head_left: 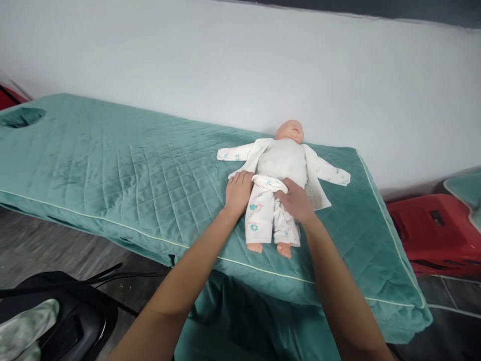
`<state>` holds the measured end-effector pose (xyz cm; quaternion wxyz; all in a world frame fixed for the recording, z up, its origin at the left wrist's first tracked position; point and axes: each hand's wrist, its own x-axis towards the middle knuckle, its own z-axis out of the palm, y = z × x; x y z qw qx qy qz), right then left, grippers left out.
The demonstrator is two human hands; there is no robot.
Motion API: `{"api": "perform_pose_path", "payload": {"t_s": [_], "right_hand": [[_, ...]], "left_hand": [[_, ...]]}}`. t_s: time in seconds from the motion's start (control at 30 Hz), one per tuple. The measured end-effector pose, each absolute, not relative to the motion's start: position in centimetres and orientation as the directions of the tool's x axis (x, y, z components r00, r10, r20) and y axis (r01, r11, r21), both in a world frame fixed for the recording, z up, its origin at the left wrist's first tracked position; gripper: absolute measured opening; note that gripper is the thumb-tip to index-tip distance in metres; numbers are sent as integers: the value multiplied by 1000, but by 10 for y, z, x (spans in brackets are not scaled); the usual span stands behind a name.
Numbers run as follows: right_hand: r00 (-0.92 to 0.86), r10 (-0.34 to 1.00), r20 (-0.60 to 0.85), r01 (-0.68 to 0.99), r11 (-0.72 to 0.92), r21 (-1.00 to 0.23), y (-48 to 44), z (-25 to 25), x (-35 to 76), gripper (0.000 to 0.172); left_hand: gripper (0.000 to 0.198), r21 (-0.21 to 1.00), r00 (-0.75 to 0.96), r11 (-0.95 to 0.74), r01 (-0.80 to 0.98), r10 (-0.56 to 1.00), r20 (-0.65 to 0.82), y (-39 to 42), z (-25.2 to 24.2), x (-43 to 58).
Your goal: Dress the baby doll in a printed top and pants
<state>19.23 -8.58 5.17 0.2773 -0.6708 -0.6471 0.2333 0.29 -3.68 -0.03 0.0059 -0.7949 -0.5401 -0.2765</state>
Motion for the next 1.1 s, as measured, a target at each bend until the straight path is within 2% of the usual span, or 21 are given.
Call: {"api": "perform_pose_path", "payload": {"t_s": [0.1,0.2,0.3,0.4,0.57,0.67,0.77,0.83,0.93,1.0,1.1], "right_hand": [[1,999,33,670,24,-742,-90,52,194,9],[-109,994,2,567,63,-822,-96,54,197,27],[-167,985,-38,587,68,-807,-98,57,198,35],[-158,986,-47,654,68,-754,-98,57,197,28],[-61,998,17,686,54,-725,-95,56,193,13],[-45,998,33,692,55,-720,-94,54,192,11],[-49,998,38,645,61,-762,-97,52,192,13],[-82,996,39,569,79,-818,-100,51,195,21],[-214,976,45,403,130,-906,-101,56,205,33],[-282,958,52,340,150,-928,-97,64,217,33],[-338,941,-14,350,111,-930,-85,82,236,32]], "left_hand": [[25,258,267,-405,877,858,439,-38,0,3],[25,236,278,-405,883,858,431,-38,0,2],[22,251,289,-425,870,851,439,-39,-1,1],[21,301,300,-465,833,835,461,-40,-2,-1],[25,416,294,-517,748,820,491,-41,-3,-2],[31,511,290,-557,655,809,511,-39,-4,-4],[39,638,264,-600,483,794,547,-39,-5,-7],[41,747,206,-558,362,829,519,-39,-4,-10],[36,899,116,-394,194,919,377,-40,-2,-15],[29,941,113,-323,99,943,312,-40,1,-18],[18,967,164,-255,-8,953,253,-37,7,-21]]}}
